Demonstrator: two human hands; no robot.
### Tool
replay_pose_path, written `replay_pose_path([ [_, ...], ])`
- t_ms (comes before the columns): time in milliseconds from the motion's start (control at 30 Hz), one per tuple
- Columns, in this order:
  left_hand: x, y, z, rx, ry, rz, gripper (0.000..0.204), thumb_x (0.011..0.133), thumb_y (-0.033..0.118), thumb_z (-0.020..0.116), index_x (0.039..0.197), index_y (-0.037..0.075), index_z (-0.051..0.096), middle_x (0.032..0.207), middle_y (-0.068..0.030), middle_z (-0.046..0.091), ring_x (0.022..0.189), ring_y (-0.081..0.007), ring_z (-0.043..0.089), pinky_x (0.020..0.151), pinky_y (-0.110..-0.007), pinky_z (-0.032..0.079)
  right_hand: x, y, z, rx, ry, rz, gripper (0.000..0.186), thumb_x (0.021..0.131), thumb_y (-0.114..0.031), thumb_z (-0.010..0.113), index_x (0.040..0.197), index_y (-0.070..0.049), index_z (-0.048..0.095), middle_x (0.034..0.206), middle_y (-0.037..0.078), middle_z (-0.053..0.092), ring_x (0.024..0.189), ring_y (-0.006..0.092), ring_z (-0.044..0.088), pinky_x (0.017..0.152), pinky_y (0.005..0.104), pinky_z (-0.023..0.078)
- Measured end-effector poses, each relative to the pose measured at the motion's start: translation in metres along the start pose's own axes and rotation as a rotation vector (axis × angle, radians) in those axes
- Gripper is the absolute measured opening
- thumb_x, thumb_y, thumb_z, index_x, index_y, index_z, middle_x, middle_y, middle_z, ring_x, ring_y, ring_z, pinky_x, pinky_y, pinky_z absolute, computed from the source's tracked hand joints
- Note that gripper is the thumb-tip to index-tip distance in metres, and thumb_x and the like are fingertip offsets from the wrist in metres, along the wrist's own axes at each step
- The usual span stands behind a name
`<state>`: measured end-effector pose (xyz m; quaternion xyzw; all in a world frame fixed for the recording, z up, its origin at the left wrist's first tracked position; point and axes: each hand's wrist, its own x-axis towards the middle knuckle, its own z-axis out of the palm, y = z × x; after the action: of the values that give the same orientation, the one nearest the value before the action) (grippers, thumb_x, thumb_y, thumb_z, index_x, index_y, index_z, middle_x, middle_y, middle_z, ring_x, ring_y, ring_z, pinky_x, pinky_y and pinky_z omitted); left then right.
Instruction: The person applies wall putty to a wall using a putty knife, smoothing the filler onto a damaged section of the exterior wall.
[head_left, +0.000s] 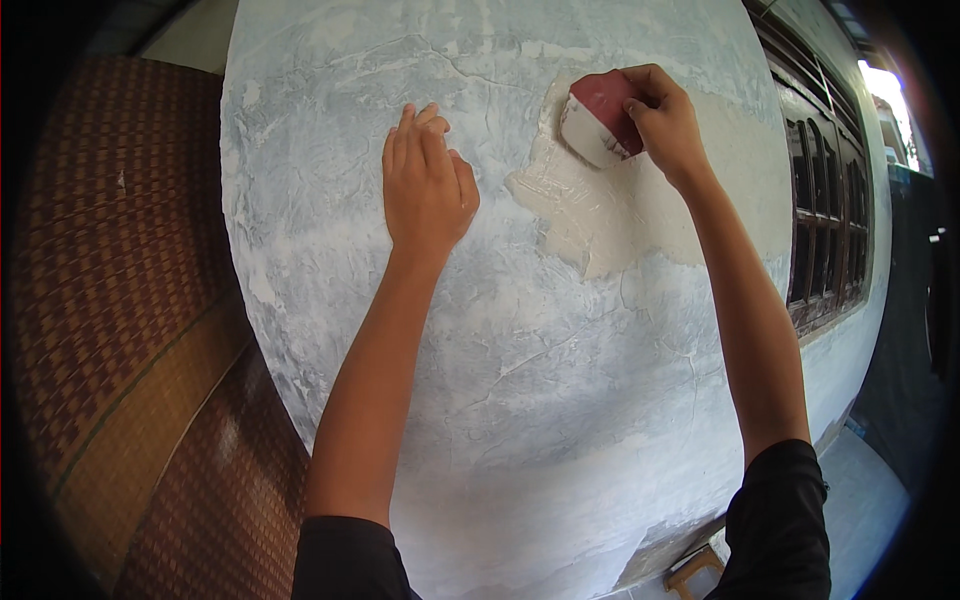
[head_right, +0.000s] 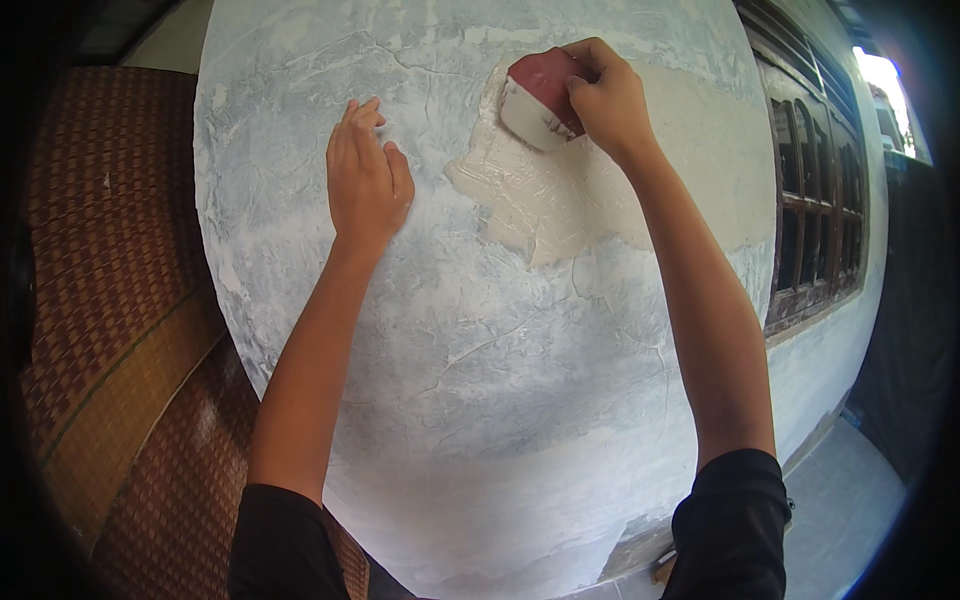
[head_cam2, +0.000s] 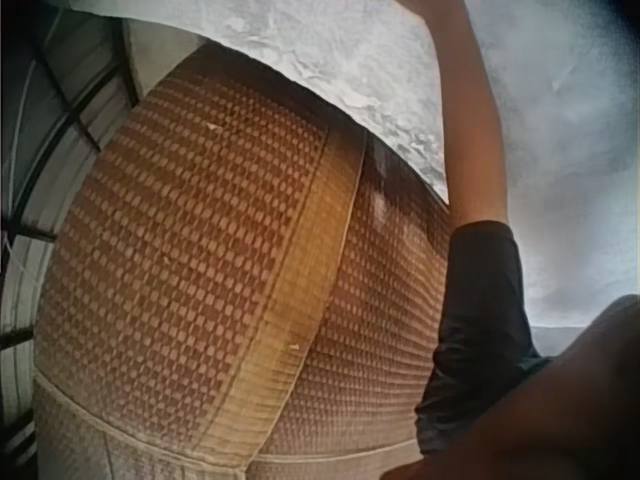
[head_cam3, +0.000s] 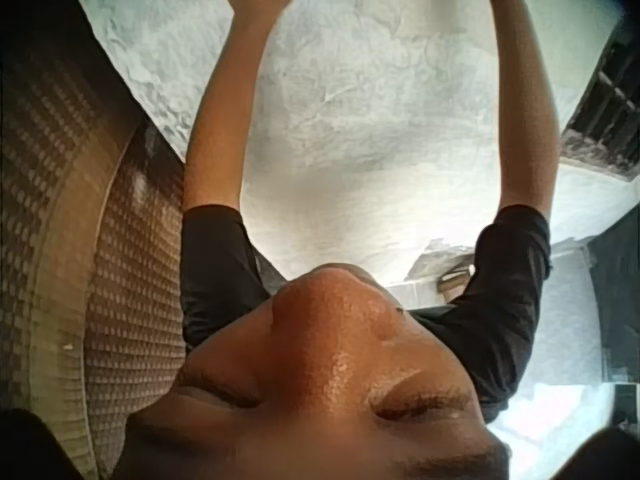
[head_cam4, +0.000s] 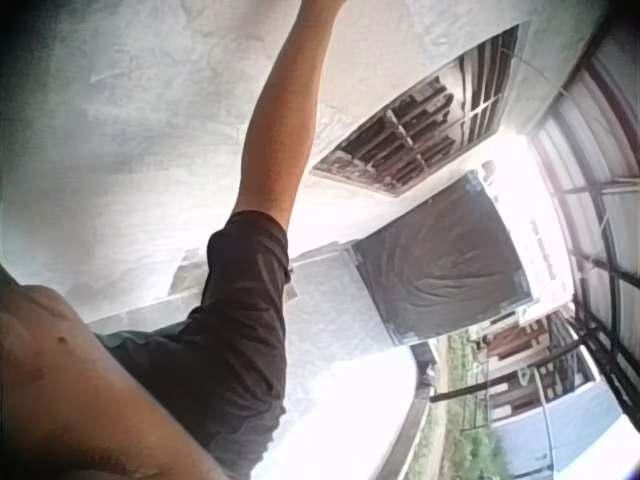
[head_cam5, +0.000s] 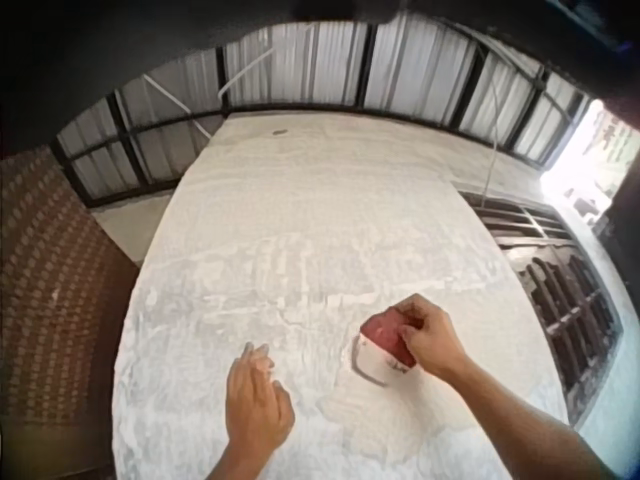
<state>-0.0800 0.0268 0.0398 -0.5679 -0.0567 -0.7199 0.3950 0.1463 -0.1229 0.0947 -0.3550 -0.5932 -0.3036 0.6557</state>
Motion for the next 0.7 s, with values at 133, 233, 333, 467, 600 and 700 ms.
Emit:
replay_pose_path([
  [133,-0.001,-0.001,0.002,0.008,0.004,0.008,0.037,0.083,0.000,0.051,0.121,-0.001,0.047,0.117,-0.0179,0.057,0.129,-0.0409,0.047,0.108,-0.051,0.035,-0.003,0.007,0.016,-0.154,-0.112,-0.152,0.035,0.081,-0.001,0.051,0.114,0.000,0.062,0.105,0.018,0.070,0.092,0.0264,0.069,0.081,0.0356,0.055],
  [233,0.000,0.002,0.001,-0.008,-0.008,-0.011,0.037,0.084,0.000,0.051,0.120,-0.001,0.047,0.118,-0.0178,0.057,0.128,-0.0411,0.047,0.108,-0.052,0.035,0.010,0.000,0.004,0.020,0.084,0.095,0.033,0.082,-0.001,0.052,0.113,0.000,0.062,0.105,0.018,0.070,0.097,0.0287,0.068,0.086,0.0374,0.053],
  [333,0.000,-0.001,-0.002,-0.006,0.001,0.006,0.038,0.084,0.000,0.050,0.122,-0.002,0.047,0.117,-0.0177,0.057,0.128,-0.0411,0.048,0.108,-0.051,0.035,-0.009,-0.011,0.021,0.057,-0.052,-0.042,0.034,0.081,-0.001,0.053,0.114,-0.002,0.063,0.105,0.018,0.070,0.096,0.0302,0.068,0.086,0.0383,0.053],
  [467,-0.001,0.000,0.002,-0.017,0.016,0.019,0.038,0.084,0.000,0.050,0.122,-0.002,0.047,0.116,-0.0176,0.057,0.127,-0.0408,0.048,0.107,-0.051,0.036,0.000,-0.003,0.023,-0.099,-0.066,-0.115,0.034,0.081,-0.001,0.054,0.114,-0.001,0.063,0.104,0.017,0.070,0.092,0.0301,0.069,0.083,0.0379,0.055],
  [600,-0.001,0.000,0.003,-0.013,0.012,0.008,0.040,0.084,0.000,0.051,0.124,-0.002,0.047,0.115,-0.0177,0.057,0.127,-0.0408,0.049,0.107,-0.051,0.036,0.014,-0.003,0.011,0.081,0.076,0.012,0.033,0.082,0.000,0.053,0.114,0.001,0.062,0.100,0.018,0.070,0.091,0.0262,0.069,0.077,0.0337,0.056],
  [700,-0.002,-0.003,0.002,0.002,0.011,0.009,0.041,0.084,0.000,0.051,0.125,-0.002,0.047,0.114,-0.0176,0.057,0.126,-0.0408,0.049,0.107,-0.051,0.036,-0.015,-0.004,0.029,0.038,-0.135,-0.148,0.032,0.082,-0.001,0.054,0.113,0.000,0.063,0.102,0.018,0.070,0.091,0.0275,0.069,0.081,0.0357,0.055],
])
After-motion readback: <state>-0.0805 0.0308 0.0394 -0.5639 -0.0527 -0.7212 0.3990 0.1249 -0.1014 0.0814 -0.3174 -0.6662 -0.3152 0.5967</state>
